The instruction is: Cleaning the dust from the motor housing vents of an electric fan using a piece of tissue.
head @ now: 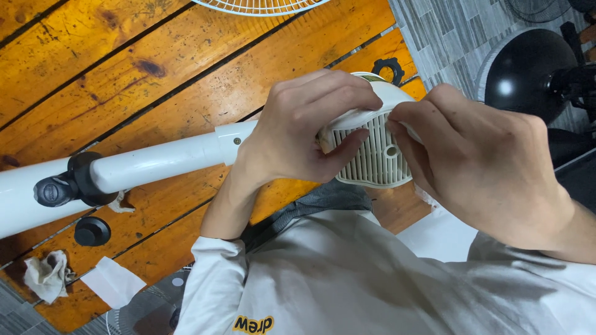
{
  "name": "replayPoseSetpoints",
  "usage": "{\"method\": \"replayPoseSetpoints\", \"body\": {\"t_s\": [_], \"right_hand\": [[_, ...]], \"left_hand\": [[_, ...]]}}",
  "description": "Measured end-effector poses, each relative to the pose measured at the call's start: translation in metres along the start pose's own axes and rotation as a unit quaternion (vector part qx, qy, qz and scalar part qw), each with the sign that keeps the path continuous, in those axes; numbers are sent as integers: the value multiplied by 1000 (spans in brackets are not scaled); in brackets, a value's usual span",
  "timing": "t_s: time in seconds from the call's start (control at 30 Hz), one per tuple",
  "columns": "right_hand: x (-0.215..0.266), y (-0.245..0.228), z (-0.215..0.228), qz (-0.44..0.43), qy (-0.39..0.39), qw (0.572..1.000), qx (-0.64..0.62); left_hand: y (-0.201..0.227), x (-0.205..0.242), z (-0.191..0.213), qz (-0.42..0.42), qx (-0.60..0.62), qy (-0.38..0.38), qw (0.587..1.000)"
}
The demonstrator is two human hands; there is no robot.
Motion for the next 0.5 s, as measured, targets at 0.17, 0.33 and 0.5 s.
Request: {"method": "replayPoseSetpoints", "body": {"t_s": [0.17, 0.33, 0.5], "right_hand": [[0, -4, -3, 3, 28, 1000, 9], [5, 1, 1, -17, 99, 993, -59], [18, 10, 2, -36, 129, 983, -128]], "left_hand": [[-1, 1, 0, -1, -5, 4, 1000], [1, 0, 1, 1, -11, 2, 1000], [3, -2, 3, 2, 4, -4, 1000]]}}
Point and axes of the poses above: each hand's wrist, its own x-axis away from the middle knuckle, its own z-axis out of the back of the hand, y = z × x, the point moved 4 cm from there along -x, towards the middle knuckle, and after that the axes turned 3 degrees about x, right-handed, at the moved point
